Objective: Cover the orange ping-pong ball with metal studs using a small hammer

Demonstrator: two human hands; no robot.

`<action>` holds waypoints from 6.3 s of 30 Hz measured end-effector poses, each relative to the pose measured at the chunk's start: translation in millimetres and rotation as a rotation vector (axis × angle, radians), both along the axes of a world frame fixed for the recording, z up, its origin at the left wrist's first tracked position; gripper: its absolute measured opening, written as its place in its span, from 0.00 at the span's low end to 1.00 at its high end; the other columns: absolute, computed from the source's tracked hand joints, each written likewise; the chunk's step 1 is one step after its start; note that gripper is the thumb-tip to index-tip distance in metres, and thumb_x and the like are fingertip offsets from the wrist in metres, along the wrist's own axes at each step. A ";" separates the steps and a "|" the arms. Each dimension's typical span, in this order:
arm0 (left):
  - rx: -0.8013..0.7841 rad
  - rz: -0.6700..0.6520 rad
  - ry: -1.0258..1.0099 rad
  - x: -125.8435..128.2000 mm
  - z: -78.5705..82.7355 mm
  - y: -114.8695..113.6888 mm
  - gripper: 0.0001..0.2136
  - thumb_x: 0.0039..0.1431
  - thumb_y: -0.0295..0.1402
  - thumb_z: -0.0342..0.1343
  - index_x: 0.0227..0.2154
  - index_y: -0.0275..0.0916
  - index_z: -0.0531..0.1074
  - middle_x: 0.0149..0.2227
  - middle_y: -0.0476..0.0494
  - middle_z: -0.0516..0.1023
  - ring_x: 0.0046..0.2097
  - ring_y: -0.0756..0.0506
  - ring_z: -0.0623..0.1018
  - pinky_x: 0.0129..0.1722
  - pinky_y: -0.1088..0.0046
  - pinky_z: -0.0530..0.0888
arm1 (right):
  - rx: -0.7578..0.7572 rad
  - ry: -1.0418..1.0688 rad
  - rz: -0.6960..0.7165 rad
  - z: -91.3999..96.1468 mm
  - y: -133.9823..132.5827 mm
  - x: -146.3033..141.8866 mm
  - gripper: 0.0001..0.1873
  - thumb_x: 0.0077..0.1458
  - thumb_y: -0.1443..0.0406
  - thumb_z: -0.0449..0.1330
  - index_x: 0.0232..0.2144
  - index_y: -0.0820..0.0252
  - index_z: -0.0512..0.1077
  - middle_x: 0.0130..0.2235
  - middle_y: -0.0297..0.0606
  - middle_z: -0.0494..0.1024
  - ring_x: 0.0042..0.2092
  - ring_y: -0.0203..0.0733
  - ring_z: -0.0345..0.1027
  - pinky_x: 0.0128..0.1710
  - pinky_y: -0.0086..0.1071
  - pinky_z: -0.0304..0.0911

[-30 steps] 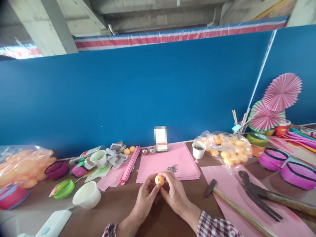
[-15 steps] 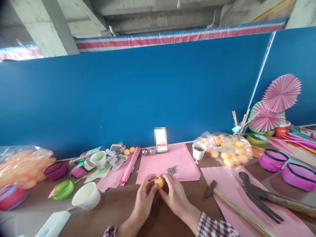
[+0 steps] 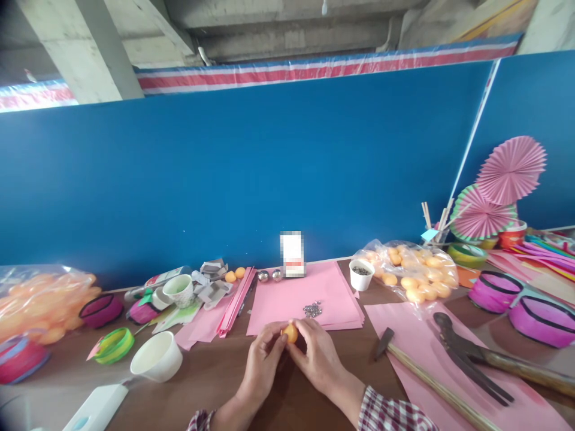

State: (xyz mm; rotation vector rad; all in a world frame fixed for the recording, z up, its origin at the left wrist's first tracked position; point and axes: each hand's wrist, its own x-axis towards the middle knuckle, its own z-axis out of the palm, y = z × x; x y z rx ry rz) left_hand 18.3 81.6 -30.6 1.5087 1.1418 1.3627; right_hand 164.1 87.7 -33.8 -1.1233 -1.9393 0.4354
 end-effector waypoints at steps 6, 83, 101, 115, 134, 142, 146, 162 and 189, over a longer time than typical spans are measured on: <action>-0.120 -0.029 -0.105 2.1 -10.3 -0.2 0.19 0.56 0.38 0.53 0.50 0.40 0.67 0.47 0.41 0.75 0.50 0.43 0.73 0.52 0.65 0.68 | 0.007 0.001 -0.003 -1.1 -0.2 -1.8 0.15 0.55 0.65 0.53 0.46 0.57 0.64 0.42 0.42 0.72 0.45 0.45 0.67 0.45 0.40 0.65; -0.225 -0.021 -0.266 5.0 -11.0 -1.4 0.22 0.46 0.36 0.62 0.45 0.37 0.68 0.38 0.42 0.76 0.38 0.47 0.75 0.39 0.74 0.72 | -0.073 -0.099 -0.404 -13.6 43.6 57.0 0.11 0.55 0.61 0.48 0.32 0.55 0.70 0.36 0.36 0.78 0.36 0.42 0.72 0.34 0.32 0.63; -0.236 -0.007 -0.243 5.0 -2.4 -2.5 0.21 0.47 0.32 0.60 0.46 0.37 0.68 0.40 0.42 0.76 0.41 0.45 0.76 0.42 0.72 0.72 | -0.390 0.491 -0.106 8.0 15.1 18.4 0.16 0.52 0.53 0.55 0.33 0.59 0.69 0.31 0.37 0.75 0.33 0.40 0.68 0.34 0.32 0.64; -0.170 -0.108 -0.275 5.0 -7.0 -2.2 0.20 0.49 0.30 0.59 0.47 0.37 0.68 0.47 0.39 0.76 0.48 0.41 0.75 0.48 0.66 0.72 | -0.643 0.736 0.152 9.5 1.0 1.9 0.14 0.47 0.55 0.62 0.25 0.59 0.68 0.47 0.40 0.73 0.52 0.46 0.62 0.52 0.36 0.56; -0.175 -0.086 -0.276 4.0 -6.7 -0.8 0.19 0.47 0.33 0.62 0.44 0.36 0.71 0.45 0.39 0.77 0.47 0.40 0.75 0.48 0.62 0.72 | -0.663 0.667 0.156 14.6 -1.1 1.6 0.15 0.47 0.53 0.62 0.25 0.60 0.70 0.48 0.41 0.73 0.51 0.47 0.63 0.51 0.37 0.57; -0.169 -0.092 -0.287 4.5 -7.6 -1.2 0.18 0.48 0.32 0.61 0.44 0.37 0.71 0.45 0.40 0.77 0.47 0.40 0.76 0.49 0.62 0.71 | -0.657 0.664 0.141 14.7 -1.6 1.8 0.13 0.48 0.56 0.62 0.24 0.59 0.70 0.44 0.39 0.75 0.46 0.45 0.65 0.47 0.36 0.58; -0.164 -0.094 -0.279 4.2 -9.2 -0.8 0.17 0.49 0.31 0.60 0.44 0.37 0.70 0.45 0.39 0.77 0.47 0.40 0.75 0.49 0.62 0.71 | -0.658 0.635 0.127 16.3 -1.8 2.0 0.12 0.48 0.56 0.61 0.25 0.59 0.69 0.38 0.39 0.76 0.46 0.46 0.65 0.47 0.37 0.58; -0.145 -0.099 -0.262 2.1 -12.5 0.8 0.17 0.50 0.29 0.60 0.45 0.37 0.70 0.46 0.39 0.76 0.48 0.40 0.75 0.50 0.61 0.70 | -0.665 0.606 0.124 19.7 -3.1 1.8 0.13 0.48 0.55 0.61 0.24 0.60 0.68 0.33 0.37 0.75 0.44 0.45 0.64 0.45 0.34 0.57; -0.135 -0.113 -0.153 3.2 -7.4 -4.2 0.16 0.50 0.21 0.54 0.43 0.38 0.71 0.44 0.41 0.76 0.46 0.42 0.74 0.48 0.65 0.70 | -0.812 0.734 0.177 3.7 4.3 10.3 0.11 0.44 0.60 0.65 0.26 0.62 0.70 0.31 0.36 0.77 0.37 0.40 0.66 0.43 0.35 0.57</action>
